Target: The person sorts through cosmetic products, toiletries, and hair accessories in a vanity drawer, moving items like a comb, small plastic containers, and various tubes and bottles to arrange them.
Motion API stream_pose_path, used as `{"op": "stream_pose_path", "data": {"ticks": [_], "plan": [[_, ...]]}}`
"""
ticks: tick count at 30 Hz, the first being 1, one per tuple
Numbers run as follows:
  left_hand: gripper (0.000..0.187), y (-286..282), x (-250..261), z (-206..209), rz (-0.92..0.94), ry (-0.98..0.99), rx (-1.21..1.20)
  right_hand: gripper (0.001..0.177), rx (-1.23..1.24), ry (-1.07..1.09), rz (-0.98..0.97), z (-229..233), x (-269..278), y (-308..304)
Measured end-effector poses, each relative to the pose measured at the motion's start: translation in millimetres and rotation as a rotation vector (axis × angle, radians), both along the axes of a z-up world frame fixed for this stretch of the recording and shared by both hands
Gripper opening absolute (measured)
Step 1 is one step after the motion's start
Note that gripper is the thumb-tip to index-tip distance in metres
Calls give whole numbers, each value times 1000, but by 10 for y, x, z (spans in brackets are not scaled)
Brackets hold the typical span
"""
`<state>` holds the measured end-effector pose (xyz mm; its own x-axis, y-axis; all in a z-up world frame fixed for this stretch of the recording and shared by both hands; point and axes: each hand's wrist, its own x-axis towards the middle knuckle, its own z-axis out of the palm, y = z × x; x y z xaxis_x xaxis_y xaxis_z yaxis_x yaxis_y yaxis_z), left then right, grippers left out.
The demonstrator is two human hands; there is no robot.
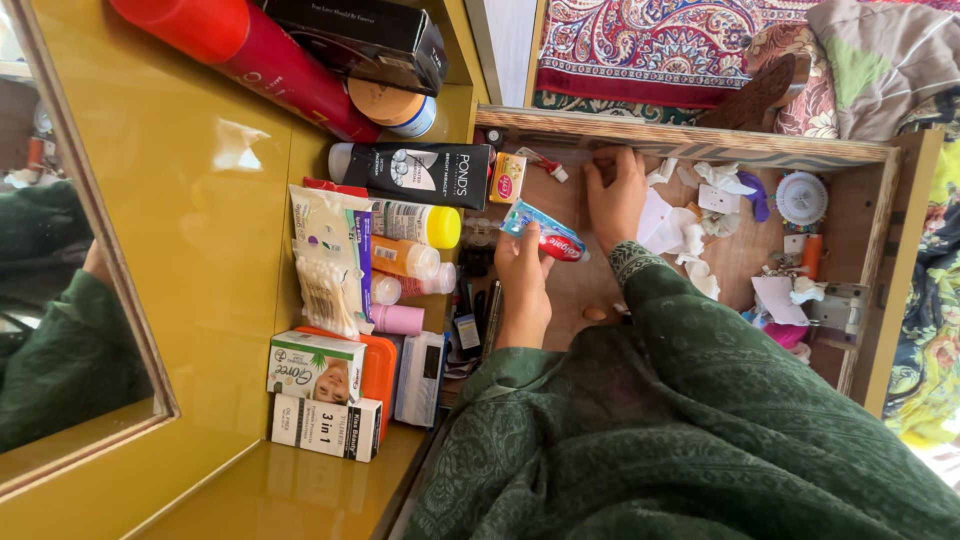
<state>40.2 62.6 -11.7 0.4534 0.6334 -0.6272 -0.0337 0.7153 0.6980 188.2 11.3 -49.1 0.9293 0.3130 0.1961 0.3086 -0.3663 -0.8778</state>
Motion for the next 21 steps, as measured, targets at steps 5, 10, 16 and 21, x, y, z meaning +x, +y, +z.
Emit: {"op": "stream_pose_path", "data": {"ticks": [5, 10, 16, 21], "plan": [[31, 25, 1, -38, 0, 13, -20, 21, 35, -19, 7, 122, -48, -20], [33, 43, -32, -63, 17, 14, -26, 23, -196, -95, 117, 283, -237, -66], [32, 59, -78, -35, 18, 22, -31, 23, -331, -190, 173, 261, -234, 68], [32, 61, -108, -11, 16, 9, -22, 22, -338, -185, 150, 216, -245, 109]]}}
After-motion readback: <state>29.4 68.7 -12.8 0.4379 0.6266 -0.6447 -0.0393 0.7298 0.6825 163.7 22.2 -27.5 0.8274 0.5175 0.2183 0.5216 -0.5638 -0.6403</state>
